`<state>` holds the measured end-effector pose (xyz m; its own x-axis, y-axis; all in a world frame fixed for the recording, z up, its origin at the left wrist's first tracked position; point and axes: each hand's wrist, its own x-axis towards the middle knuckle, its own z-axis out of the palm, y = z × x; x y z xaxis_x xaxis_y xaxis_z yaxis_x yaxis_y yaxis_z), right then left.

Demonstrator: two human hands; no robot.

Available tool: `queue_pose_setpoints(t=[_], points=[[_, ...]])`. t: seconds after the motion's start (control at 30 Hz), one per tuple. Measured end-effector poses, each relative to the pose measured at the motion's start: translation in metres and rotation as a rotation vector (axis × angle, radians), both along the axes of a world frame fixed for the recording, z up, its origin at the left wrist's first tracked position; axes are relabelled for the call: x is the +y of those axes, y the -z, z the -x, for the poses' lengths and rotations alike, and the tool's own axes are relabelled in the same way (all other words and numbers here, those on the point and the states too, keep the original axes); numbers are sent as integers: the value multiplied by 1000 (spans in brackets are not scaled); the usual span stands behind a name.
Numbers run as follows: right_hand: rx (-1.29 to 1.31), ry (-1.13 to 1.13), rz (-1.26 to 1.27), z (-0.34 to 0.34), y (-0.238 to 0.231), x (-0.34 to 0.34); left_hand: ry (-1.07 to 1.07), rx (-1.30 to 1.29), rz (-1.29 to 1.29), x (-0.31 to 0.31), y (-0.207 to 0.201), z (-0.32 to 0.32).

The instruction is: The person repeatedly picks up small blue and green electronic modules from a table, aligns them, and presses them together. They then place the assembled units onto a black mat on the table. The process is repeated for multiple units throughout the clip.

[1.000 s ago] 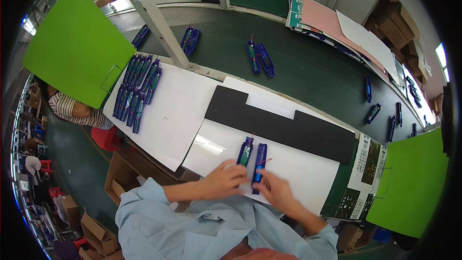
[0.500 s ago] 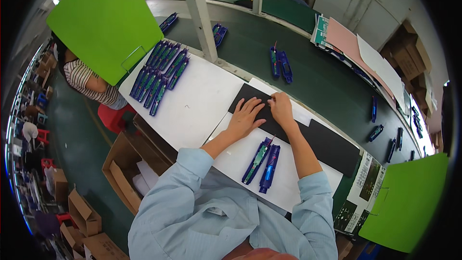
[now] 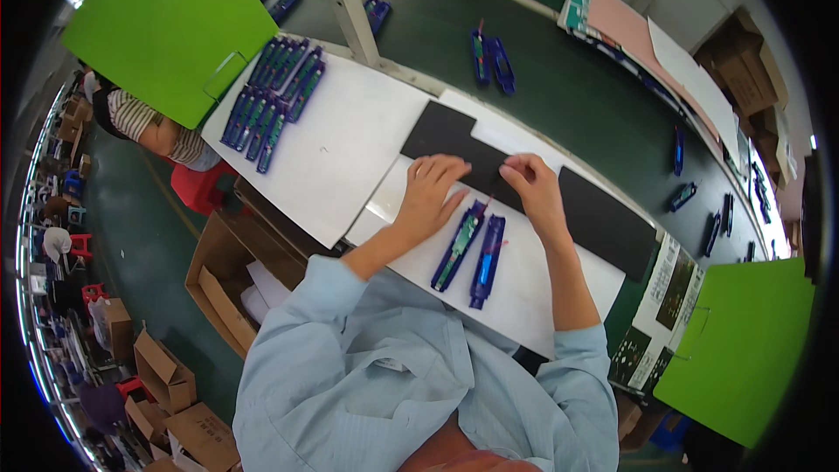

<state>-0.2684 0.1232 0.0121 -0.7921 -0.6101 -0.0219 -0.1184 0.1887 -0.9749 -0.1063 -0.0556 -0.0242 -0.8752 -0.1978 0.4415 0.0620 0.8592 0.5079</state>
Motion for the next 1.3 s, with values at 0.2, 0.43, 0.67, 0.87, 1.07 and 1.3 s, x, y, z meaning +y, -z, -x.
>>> queue_pose_setpoints(t=[0.2,0.43,0.67,0.87,1.07,1.3], points=[[-261,-43,-110,-71,25,106,272,-106,4,117,-27,-118],[-154,-128,-182,-102,30,99,292,-211,118,122,-13,-123],[-111,-160,-226,-102,37,98,275,-225,145,123,-13,-123],[55,-108,-236,-113,35,92,283,-232,121,123,-12,-123],[116,-79,-248,-118,31,93,288,-240,98,124,-13,-122],[129,-123,-249,-111,27,95,285,-229,42,125,-8,-122]])
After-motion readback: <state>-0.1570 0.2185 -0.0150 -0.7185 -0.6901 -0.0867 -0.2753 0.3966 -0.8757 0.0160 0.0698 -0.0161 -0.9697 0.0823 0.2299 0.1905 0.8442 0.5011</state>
